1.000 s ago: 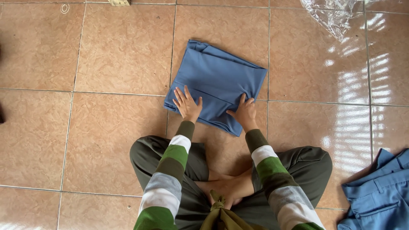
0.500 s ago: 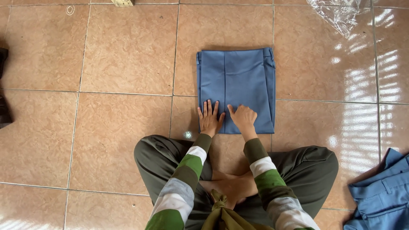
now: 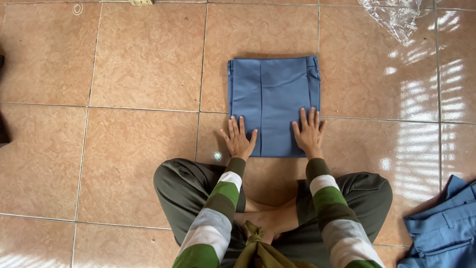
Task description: Folding blue trousers into neat rectangular shapes on the floor of a garment factory.
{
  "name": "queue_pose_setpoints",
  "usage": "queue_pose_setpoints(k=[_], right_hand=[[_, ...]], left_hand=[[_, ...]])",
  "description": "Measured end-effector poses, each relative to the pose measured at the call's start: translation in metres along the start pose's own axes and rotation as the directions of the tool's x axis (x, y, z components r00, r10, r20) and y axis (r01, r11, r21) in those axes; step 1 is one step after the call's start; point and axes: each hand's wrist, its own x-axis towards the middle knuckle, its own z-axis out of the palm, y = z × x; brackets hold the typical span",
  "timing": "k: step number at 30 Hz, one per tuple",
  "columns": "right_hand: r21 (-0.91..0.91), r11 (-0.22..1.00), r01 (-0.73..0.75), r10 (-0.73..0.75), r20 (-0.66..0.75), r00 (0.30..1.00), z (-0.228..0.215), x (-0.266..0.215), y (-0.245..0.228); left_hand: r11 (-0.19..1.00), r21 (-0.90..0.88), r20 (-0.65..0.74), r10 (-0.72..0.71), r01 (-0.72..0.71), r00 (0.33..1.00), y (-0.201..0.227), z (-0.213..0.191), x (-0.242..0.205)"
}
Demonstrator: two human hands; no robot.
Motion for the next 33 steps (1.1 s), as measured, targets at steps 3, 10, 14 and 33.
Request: queue_pose_setpoints(k=[3, 10, 14, 33], right_hand=[[-0.010, 0.998, -0.069, 0.069, -0.047, 0.997, 0.008, 0.016, 0.033], [-0.025, 0.981, 0.193, -0.195, -0.096, 0.976, 0.022, 0.056, -0.054], [-0.043, 0.957, 0.288, -0.285, 0.056, 0.957, 0.029, 0.060, -0.064], [0.830, 0.301, -0.470, 0.218, 0.420, 0.881, -0.009, 0.054, 0.035]], left_hand=[[0.992, -0.049, -0.057, -0.115, 0.112, 0.992, -0.007, -0.001, 0.023], [0.967, -0.151, 0.032, 0.212, -0.205, 0.977, 0.028, -0.005, 0.085], [0.979, -0.131, 0.119, 0.171, -0.155, 0.978, 0.016, 0.003, 0.085], [0.994, -0.105, -0.018, 0.034, -0.036, 0.999, 0.012, 0.025, 0.066]])
